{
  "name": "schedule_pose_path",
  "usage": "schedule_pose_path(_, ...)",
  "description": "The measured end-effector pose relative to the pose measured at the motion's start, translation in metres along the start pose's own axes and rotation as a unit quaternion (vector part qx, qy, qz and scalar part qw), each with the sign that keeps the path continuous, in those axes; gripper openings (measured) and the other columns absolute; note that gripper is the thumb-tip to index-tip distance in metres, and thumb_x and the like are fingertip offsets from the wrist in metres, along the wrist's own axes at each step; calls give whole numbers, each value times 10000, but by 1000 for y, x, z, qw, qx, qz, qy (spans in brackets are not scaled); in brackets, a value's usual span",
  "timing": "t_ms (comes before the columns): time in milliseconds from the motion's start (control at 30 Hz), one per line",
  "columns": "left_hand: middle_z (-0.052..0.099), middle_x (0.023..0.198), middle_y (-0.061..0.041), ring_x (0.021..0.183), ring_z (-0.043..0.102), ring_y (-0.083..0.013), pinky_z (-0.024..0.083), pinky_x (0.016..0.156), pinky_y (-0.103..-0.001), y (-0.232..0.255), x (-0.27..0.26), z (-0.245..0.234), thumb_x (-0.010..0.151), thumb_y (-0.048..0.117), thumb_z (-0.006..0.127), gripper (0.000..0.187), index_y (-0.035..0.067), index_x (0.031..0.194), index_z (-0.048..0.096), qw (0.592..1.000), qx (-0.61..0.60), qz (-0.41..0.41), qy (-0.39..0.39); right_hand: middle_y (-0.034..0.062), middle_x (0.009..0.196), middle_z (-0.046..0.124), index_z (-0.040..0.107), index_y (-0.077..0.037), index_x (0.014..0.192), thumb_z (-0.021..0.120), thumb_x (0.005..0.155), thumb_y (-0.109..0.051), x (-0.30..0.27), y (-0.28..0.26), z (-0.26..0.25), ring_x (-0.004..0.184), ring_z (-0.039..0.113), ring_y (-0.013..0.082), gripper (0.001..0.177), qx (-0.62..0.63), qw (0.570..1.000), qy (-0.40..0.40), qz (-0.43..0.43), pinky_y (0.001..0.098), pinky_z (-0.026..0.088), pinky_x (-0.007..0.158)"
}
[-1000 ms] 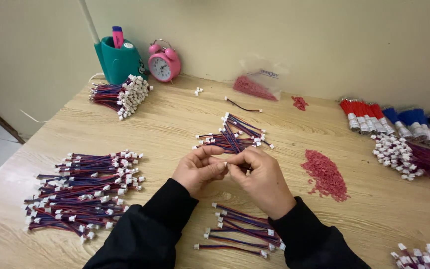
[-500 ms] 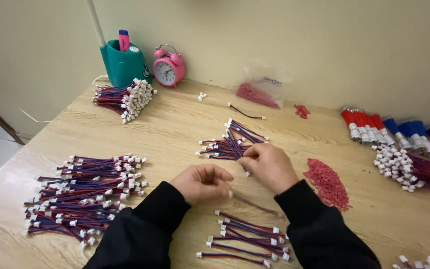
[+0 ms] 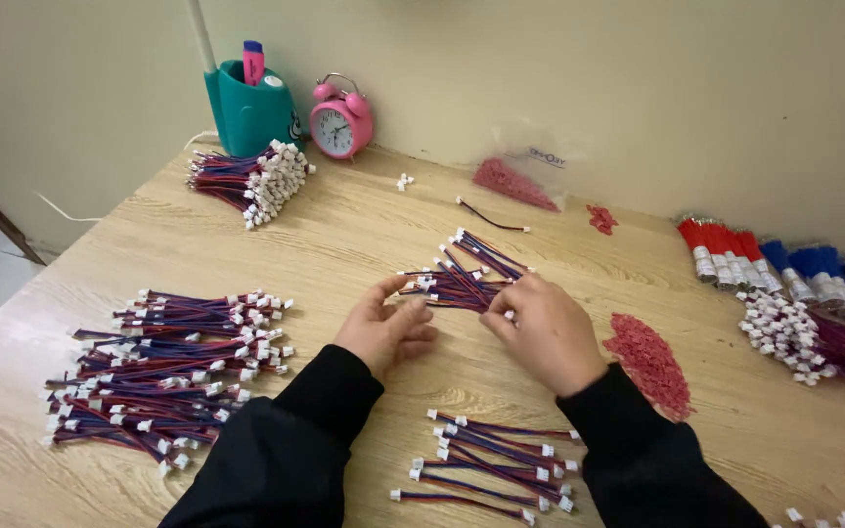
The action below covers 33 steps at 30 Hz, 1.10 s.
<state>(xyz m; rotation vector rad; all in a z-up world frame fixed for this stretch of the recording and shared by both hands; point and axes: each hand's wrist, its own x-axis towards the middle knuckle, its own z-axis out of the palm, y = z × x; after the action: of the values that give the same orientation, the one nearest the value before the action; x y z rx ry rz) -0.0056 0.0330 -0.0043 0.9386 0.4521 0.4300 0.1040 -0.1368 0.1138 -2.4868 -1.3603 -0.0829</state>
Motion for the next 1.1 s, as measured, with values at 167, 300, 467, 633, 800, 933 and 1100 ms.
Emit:
schedule_pose_path(167, 676, 841, -199, 709, 723, -299, 649, 648, -411, -6, 0, 3, 867, 115, 713, 316, 2, 1150, 631, 999, 29, 14, 16, 38, 860, 667, 704, -214, 845, 677, 833, -317, -27, 5, -8, 913, 667, 309, 107, -14, 996, 15, -83, 447, 523, 780)
schedule_pose_path(300, 683, 851, -215, 743, 724, -287, 649, 679, -398, -7, 0, 5, 847, 16, 698, 246, -16, 1091, 688, 997, 63, 33, 20, 46, 917, 710, 718, -199, 948, 663, 882, -265, -39, 50, -6, 958, 688, 252, 108, 93, 994, 58, 5, 362, 550, 789)
schedule_pose_path(467, 684, 941, -241, 820, 709, -276, 629, 767, -413, -11, -2, 5, 875, -31, 641, 255, -50, 1130, 647, 999, 37, 36, 5, 137, 911, 738, 736, -122, 947, 665, 837, -181, -77, 69, -17, 965, 689, 332, 143, 89, 994, -35, 62, 437, 549, 815)
schedule_pose_path(633, 683, 950, -246, 818, 709, -277, 632, 765, -405, -12, -1, 4, 892, -35, 617, 249, -50, 1139, 645, 999, 38, 33, 1, 90, 875, 754, 757, -166, 914, 713, 804, -226, -83, 77, -8, 929, 713, 285, 132, 112, 989, -67, 64, 390, 555, 799)
schedule_pose_path(800, 694, 940, -242, 804, 718, -282, 635, 736, -406, -11, -4, 6, 883, -37, 626, 232, -43, 1111, 666, 997, 55, 45, -4, 48, 885, 721, 738, -211, 892, 690, 824, -258, -78, 86, 5, 916, 698, 264, 96, 45, 997, -59, 8, 356, 550, 786)
schedule_pose_path(933, 692, 925, -227, 801, 713, -266, 638, 743, -400, -12, -4, 7, 879, -35, 633, 234, -42, 1109, 670, 996, 61, 56, -15, 80, 880, 677, 699, -179, 902, 638, 873, -242, -73, 86, 14, 901, 682, 304, 93, 6, 998, -58, -23, 403, 543, 762)
schedule_pose_path(1100, 689, 911, -221, 759, 714, -267, 645, 683, -367, -16, -1, 8, 874, -16, 654, 279, -39, 1152, 653, 996, 83, 33, 11, 124, 845, 675, 644, -139, 987, 551, 928, -230, -67, 79, 7, 888, 685, 353, 143, 78, 997, -30, 7, 444, 556, 744)
